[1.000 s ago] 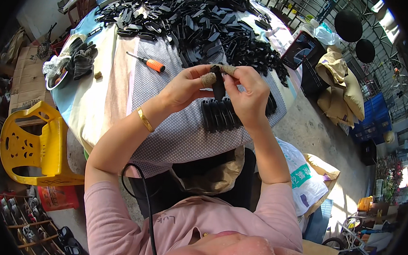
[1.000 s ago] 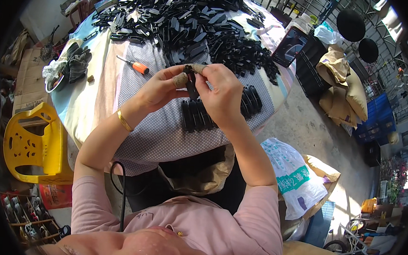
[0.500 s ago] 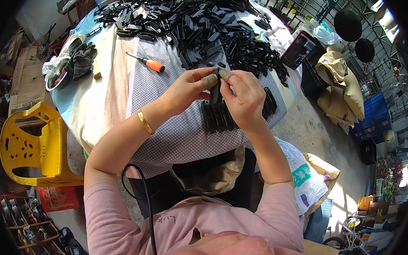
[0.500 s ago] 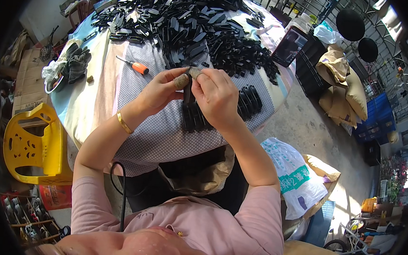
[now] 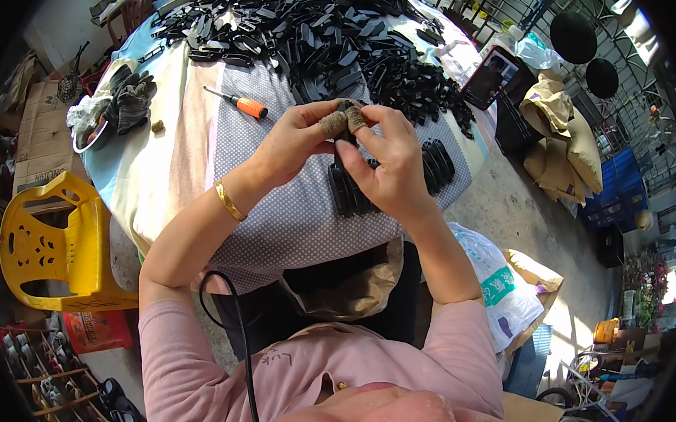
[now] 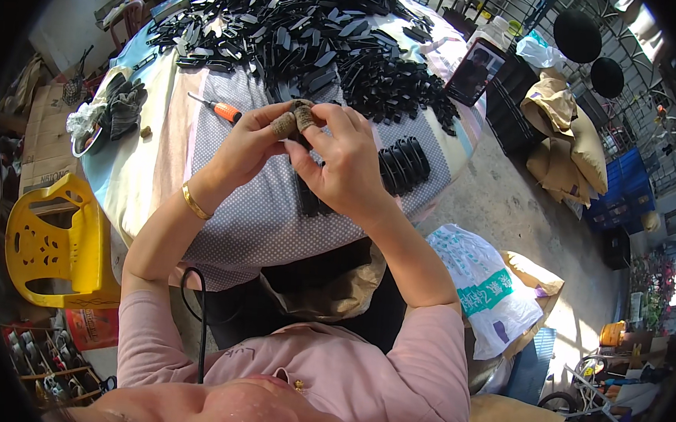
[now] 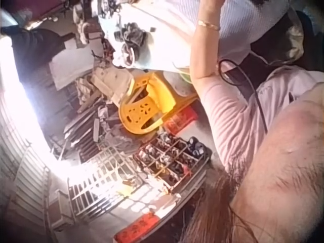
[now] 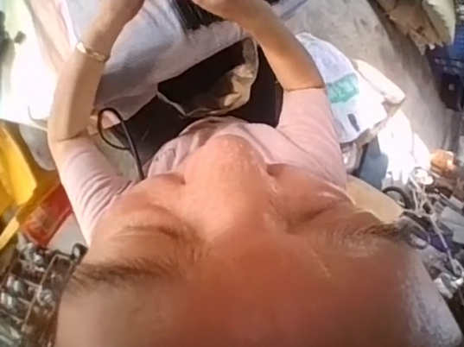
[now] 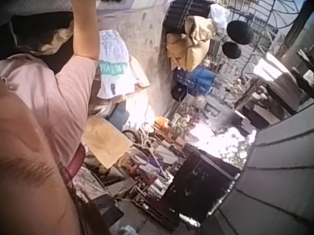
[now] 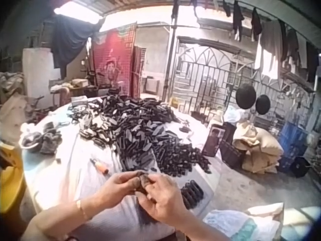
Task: Manually assembling small black plastic components by inserting internal pieces and snapping them together.
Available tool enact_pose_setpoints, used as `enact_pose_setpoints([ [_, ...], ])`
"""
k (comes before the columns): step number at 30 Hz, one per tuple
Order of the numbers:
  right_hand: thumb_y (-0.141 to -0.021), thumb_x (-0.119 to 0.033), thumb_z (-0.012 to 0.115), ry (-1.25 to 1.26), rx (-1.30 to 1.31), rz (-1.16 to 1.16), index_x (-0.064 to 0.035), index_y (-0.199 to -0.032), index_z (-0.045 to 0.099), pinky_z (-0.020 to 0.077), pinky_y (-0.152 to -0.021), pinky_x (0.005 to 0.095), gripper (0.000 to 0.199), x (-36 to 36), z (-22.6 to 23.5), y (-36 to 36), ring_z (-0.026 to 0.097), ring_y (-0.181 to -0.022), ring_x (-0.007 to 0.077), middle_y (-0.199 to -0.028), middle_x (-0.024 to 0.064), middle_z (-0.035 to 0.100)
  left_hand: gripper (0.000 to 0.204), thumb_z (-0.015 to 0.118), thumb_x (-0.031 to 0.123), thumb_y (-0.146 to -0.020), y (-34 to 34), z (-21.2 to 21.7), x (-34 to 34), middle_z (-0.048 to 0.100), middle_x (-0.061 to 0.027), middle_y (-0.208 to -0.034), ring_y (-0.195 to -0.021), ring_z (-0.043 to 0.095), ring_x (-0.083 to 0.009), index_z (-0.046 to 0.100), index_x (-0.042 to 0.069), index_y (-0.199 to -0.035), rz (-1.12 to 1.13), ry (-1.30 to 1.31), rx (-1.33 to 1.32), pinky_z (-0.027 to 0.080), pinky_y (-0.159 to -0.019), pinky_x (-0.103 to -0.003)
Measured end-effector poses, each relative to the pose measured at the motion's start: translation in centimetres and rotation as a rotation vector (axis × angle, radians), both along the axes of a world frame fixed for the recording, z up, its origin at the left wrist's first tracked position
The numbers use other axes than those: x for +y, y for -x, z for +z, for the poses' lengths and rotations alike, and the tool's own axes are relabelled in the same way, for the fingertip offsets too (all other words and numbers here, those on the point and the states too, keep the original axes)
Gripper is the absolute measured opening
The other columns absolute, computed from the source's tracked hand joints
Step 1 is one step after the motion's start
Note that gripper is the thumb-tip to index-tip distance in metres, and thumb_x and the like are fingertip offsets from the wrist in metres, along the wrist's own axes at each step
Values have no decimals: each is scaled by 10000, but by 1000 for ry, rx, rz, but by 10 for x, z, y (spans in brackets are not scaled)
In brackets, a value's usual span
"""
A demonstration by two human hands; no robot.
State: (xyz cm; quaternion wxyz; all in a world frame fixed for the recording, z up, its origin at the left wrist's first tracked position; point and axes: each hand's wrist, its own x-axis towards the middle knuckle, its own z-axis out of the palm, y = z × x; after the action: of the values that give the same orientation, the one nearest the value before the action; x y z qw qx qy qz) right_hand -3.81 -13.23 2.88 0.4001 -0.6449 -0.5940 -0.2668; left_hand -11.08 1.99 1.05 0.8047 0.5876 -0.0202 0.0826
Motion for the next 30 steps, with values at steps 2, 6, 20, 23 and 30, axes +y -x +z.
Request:
enact_pose_setpoints([
  [2, -717, -37, 643, -19, 27, -37, 36, -891, 611, 470, -645, 314, 191, -2, -4, 2, 567, -778, 252, -903, 123, 557, 346, 534, 193, -897, 0, 2, -3, 599, -17, -973, -874, 583, -83, 509, 18, -1193, -9, 6, -25, 508, -767, -235],
  [6, -703, -21, 656, -34, 221, -139, 3, -962, 611, 477, -590, 274, 264, -22, -15, -6, 581, -694, 193, -816, 91, 568, 427, 507, 215, -909, -6, -5, -10, 531, -80, -1141, -973, 562, -145, 418, 16, -1276, -4, -91, -47, 498, -797, -270],
  [20, -737, -195, 654, 364, 570, -453, -17, -937, 652, 465, -626, 310, 268, -116, -52, -121, 602, -646, 221, -780, 131, 633, 230, 593, 204, -780, -94, -19, 37, 537, -114, -966, -953, 499, -284, 612, 34, -934, 618, -1621, -29, 456, -799, -366],
  [23, -772, -236, 622, 439, 631, -494, -26, -879, 668, 467, -639, 326, 240, -112, -48, -124, 622, -698, 263, -778, 162, 636, 227, 599, 201, -773, -112, -25, 39, 557, -119, -951, -923, 514, -288, 605, 25, -915, 615, -1781, 55, 466, -791, -362],
  [30, -760, -290, 635, 424, 423, -625, -62, -853, 685, 474, -651, 350, 252, -66, -45, -162, 628, -723, 293, -761, 161, 640, 235, 619, 175, -749, -128, -34, 32, 594, -116, -881, -886, 542, -292, 565, 5, -902, 713, -1759, 100, 485, -761, -367],
])
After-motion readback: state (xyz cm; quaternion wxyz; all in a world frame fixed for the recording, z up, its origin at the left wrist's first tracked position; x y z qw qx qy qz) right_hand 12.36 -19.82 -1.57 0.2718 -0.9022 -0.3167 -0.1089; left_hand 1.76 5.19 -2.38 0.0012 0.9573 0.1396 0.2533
